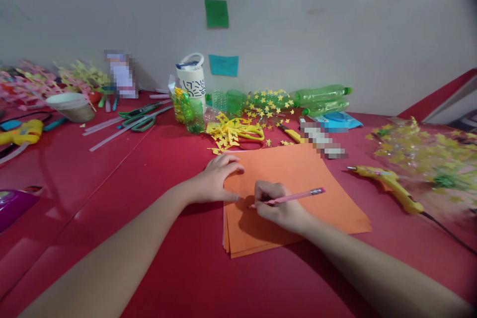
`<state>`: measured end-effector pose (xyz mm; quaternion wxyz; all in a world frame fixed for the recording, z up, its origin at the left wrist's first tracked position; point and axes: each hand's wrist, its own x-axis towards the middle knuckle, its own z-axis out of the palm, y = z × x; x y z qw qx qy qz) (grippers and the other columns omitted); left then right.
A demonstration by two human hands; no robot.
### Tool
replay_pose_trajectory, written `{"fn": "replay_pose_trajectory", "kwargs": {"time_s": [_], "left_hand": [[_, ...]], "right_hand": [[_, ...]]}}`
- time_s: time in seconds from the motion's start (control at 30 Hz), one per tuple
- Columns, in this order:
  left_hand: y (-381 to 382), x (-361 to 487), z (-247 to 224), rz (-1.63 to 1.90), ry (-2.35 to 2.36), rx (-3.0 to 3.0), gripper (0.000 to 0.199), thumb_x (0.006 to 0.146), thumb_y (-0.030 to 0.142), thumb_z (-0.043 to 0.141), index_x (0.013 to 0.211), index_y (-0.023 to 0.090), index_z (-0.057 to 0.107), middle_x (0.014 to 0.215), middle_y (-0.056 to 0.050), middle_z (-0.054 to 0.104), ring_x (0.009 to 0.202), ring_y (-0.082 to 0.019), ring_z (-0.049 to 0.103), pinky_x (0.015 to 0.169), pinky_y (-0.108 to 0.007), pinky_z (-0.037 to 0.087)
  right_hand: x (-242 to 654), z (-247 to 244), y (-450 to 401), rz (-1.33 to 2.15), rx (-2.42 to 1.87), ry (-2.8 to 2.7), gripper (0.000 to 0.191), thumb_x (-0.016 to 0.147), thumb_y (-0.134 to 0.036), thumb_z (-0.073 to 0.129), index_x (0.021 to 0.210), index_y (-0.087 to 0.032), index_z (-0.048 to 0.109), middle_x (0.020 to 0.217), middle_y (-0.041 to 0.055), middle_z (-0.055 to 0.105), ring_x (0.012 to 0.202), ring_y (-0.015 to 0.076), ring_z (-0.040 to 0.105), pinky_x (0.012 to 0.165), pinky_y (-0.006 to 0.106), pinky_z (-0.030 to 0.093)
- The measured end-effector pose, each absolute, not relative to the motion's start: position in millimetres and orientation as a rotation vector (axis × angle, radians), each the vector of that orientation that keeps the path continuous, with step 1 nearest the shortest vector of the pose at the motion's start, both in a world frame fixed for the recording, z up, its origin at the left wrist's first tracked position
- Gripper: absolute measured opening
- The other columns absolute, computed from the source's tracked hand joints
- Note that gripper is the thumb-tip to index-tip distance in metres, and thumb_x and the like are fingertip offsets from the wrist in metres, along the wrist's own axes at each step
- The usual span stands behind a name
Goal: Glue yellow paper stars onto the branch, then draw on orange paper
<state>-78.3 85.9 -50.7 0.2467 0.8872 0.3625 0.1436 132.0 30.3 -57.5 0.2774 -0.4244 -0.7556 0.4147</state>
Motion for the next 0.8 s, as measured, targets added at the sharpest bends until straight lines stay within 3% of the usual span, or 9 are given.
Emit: {"fn": "replay_pose_trajectory", "kwargs": {"time_s": [0.4,0.8], "left_hand": [[86.9,-78.9,-52.1,0.395,0.983,2.42,0.056,0.065,0.05,0.069,0.113,0.026,0.052,0.129,-0.009,0.039,0.12,-0.03,0.036,0.101,-0.045,0.031],[86.9,-78.9,-52.2,0.398,0.987,2.421,0.059,0.065,0.055,0.068,0.113,0.026,0.052,0.128,-0.009,0.039,0.121,-0.03,0.035,0.102,-0.045,0.03]], "right_hand": [[132.4,-54.4,27.1,1.133,-1.123,-2.086,0.009,0.074,-0.014,0.05,0.069,-0.019,0.044,0.058,-0.0059,0.044,0.053,0.0073,0.037,0.048,0.019,0.027],[127.9,-52.0,23.7,1.016,-1.184,-2.074,0.012,0.068,-0.009,0.047,0.064,-0.019,0.041,0.054,-0.0068,0.039,0.049,0.0066,0.033,0.047,0.018,0.026]]}}
